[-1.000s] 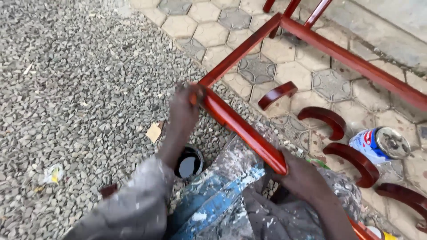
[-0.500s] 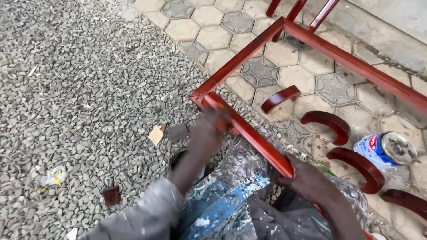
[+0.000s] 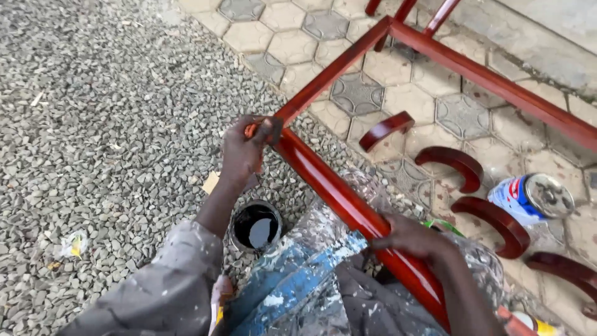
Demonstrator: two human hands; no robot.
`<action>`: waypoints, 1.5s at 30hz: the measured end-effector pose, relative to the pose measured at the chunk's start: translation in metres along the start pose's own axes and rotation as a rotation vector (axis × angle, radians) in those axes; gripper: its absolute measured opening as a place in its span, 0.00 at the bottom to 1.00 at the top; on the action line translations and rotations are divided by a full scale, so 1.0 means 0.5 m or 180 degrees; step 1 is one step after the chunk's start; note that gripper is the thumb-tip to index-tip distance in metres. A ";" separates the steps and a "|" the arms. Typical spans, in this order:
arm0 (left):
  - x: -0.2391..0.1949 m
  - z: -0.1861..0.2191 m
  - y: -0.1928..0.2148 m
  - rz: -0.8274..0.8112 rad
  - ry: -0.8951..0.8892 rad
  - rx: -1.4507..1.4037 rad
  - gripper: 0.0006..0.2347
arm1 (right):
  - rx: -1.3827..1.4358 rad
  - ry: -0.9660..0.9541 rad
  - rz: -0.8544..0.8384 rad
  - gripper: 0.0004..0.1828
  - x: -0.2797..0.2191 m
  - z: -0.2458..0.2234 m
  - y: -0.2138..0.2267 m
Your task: The person paints a red wooden chair leg using a brush and dark paint. They dip the brush into a container and apply the paint to the leg and its curved foot, then place the leg against a wall to dry.
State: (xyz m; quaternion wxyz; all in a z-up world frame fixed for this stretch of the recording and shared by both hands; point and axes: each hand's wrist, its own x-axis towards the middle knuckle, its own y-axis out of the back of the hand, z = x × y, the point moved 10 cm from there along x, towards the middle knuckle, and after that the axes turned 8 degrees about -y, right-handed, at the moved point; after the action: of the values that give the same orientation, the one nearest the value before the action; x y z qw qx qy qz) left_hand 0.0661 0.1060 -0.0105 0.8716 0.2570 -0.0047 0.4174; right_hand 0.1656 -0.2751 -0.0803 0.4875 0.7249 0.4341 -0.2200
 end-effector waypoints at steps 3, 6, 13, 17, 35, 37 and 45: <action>-0.034 0.006 -0.056 -0.0030 0.0385 -0.1816 0.13 | 0.1113 -0.0390 -0.0476 0.62 0.089 0.076 -0.023; -0.025 0.004 -0.072 0.0412 -0.0041 -0.1997 0.11 | 0.1516 -0.0099 -0.0587 0.49 0.042 0.023 -0.033; -0.196 0.209 -0.150 -0.0652 -0.2403 -0.0183 0.04 | 0.0641 0.0099 0.0304 0.30 0.048 0.045 -0.016; -0.105 0.108 -0.119 -0.0973 -0.1479 0.0935 0.09 | 0.0002 -0.0191 0.0676 0.33 -0.009 0.002 -0.021; 0.053 0.121 -0.096 -0.0677 -0.1444 0.1780 0.06 | -0.1227 0.0285 0.1925 0.14 -0.115 -0.108 -0.031; -0.117 0.233 -0.144 -0.1050 -0.2296 0.1631 0.08 | -0.1253 0.0283 0.2023 0.19 -0.122 -0.117 -0.034; -0.022 0.189 -0.132 -0.0641 -0.2996 0.2131 0.06 | -0.0995 0.0505 0.2161 0.24 -0.164 -0.144 -0.050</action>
State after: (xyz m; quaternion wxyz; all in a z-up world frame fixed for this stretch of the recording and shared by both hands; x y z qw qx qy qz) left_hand 0.1267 0.0211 0.0399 0.6825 0.6753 -0.2347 0.1522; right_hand 0.0941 -0.2409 -0.0016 0.6021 0.7592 0.2340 0.0796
